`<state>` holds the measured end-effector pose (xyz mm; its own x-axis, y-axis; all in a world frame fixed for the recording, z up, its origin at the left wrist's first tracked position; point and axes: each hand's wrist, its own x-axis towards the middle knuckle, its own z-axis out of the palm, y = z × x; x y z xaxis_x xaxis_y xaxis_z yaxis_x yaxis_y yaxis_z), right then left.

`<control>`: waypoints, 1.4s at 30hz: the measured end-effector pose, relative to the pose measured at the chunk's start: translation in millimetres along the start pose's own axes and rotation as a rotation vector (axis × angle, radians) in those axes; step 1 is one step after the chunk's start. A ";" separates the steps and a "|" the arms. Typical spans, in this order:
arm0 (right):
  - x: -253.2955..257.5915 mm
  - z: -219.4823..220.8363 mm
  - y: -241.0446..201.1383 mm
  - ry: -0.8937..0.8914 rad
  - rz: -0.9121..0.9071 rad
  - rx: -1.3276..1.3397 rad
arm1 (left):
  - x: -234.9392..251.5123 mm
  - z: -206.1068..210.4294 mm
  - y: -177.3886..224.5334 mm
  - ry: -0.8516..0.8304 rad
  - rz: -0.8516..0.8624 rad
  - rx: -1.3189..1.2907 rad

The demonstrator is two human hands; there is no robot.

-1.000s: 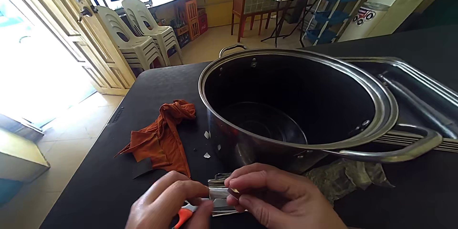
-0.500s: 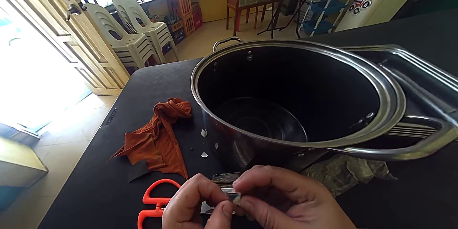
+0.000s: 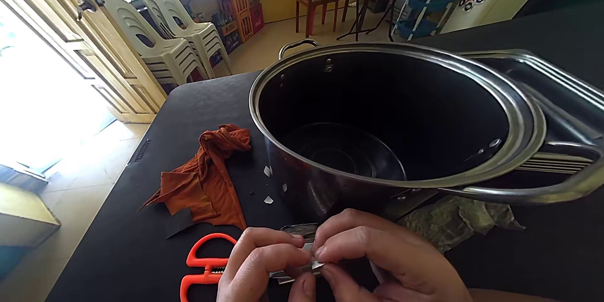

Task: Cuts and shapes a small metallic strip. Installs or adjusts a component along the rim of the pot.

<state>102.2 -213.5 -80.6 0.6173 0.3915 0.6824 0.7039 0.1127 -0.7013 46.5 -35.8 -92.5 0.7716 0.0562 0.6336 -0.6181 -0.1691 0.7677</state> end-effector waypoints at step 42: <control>9.4 -14.8 -9.4 -0.147 0.234 0.171 | 0.9 -4.4 3.0 -0.106 -0.265 -0.269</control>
<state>106.5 -224.4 -64.6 0.6893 0.5509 0.4705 0.4720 0.1513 -0.8685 44.7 -31.9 -89.2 0.9124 -0.0413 0.4073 -0.4016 0.1020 0.9101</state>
